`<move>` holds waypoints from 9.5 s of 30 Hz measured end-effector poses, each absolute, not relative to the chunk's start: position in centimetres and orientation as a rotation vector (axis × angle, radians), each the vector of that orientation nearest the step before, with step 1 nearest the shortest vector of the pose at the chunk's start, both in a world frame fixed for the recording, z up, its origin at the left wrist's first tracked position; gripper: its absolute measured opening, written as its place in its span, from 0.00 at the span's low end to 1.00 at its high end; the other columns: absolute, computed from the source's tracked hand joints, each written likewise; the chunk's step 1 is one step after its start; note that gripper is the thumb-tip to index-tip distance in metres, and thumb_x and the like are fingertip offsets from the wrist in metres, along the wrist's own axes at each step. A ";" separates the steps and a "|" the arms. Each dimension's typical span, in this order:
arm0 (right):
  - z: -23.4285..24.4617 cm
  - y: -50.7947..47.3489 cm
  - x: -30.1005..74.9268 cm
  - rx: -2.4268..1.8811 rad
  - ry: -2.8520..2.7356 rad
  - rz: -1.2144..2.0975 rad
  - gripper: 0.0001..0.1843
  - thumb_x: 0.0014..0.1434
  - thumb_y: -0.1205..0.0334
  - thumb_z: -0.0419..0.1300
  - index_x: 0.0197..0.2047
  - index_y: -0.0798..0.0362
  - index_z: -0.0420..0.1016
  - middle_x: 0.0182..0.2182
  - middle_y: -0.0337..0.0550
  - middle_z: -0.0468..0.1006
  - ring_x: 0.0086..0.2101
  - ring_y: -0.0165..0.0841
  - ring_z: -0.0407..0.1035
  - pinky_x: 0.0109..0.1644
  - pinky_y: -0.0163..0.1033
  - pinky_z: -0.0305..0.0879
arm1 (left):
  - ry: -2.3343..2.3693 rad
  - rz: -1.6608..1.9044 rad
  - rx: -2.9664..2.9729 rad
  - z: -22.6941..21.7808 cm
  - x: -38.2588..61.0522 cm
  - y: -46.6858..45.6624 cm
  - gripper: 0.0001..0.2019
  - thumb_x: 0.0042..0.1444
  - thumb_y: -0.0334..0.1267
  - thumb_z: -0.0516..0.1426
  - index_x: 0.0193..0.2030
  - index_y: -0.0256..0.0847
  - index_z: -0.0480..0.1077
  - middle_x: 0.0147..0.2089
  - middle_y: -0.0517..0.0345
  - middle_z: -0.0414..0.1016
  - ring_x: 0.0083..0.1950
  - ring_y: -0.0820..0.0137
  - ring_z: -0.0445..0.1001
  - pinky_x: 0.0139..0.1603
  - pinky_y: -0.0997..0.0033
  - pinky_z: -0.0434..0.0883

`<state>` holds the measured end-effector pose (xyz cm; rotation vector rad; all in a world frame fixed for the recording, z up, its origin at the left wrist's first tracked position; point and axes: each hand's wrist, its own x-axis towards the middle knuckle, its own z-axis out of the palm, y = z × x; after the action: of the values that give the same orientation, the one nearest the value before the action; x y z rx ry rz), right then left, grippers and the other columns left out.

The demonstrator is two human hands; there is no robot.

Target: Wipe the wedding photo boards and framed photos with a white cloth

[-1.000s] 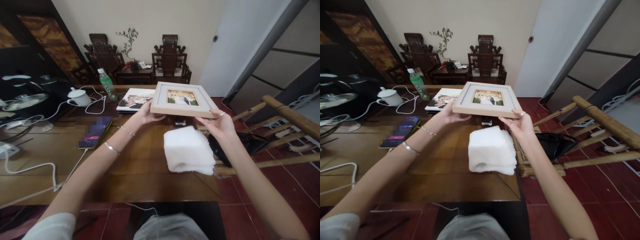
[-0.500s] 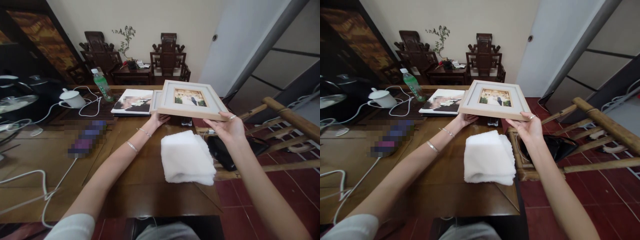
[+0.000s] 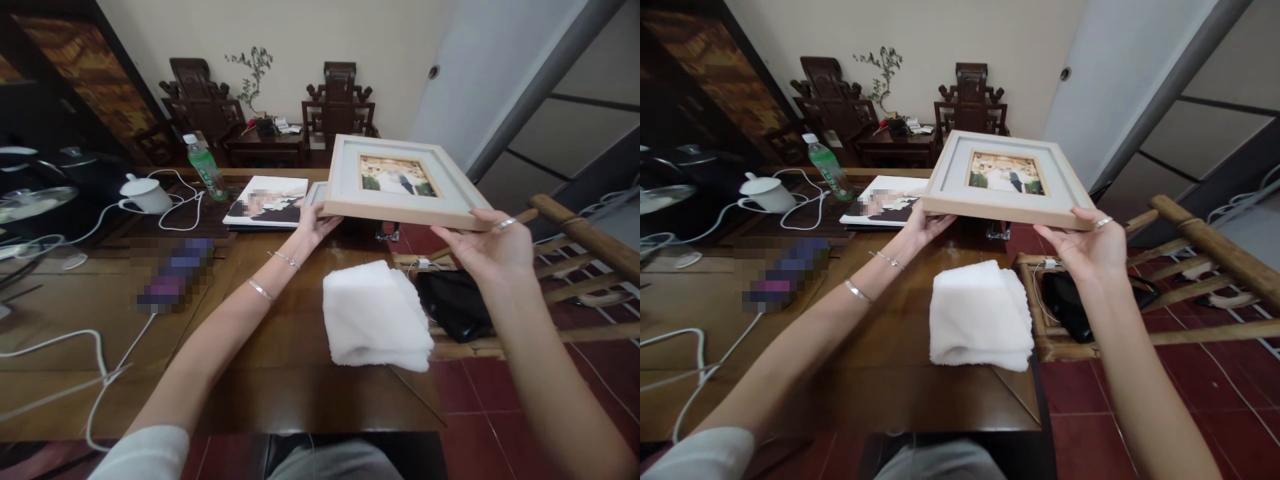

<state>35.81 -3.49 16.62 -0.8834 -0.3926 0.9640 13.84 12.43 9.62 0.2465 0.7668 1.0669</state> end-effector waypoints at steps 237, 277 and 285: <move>9.9 -3.5 27.4 -1.608 -2.702 -0.219 0.32 0.46 0.84 0.47 0.54 0.61 0.71 0.57 0.64 0.70 0.61 0.46 0.59 0.63 0.57 0.51 | 1.095 0.943 2.528 2.1 -1.7 4.4 0.28 0.48 0.19 0.47 0.57 0.33 0.68 0.63 0.44 0.67 0.66 0.59 0.64 0.68 0.50 0.59; 11.0 -8.9 22.9 -1.585 -2.843 -0.267 0.25 0.55 0.78 0.50 0.54 0.55 0.73 0.47 0.59 0.73 0.49 0.48 0.67 0.55 0.50 0.57 | 1.159 0.967 2.543 1.9 -1.5 4.9 0.28 0.49 0.19 0.46 0.55 0.36 0.71 0.60 0.49 0.72 0.64 0.61 0.67 0.68 0.54 0.61; 11.5 -13.7 20.8 -1.503 -2.850 0.000 0.27 0.53 0.79 0.51 0.56 0.56 0.71 0.61 0.63 0.65 0.60 0.55 0.58 0.61 0.59 0.55 | 1.166 0.948 2.546 2.0 -1.5 4.9 0.28 0.48 0.18 0.46 0.55 0.33 0.70 0.61 0.47 0.71 0.65 0.60 0.66 0.68 0.54 0.61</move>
<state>20.79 -13.69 11.48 -1.5029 -2.8499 -0.0001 -1.45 4.86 1.99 2.5459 1.1659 0.9485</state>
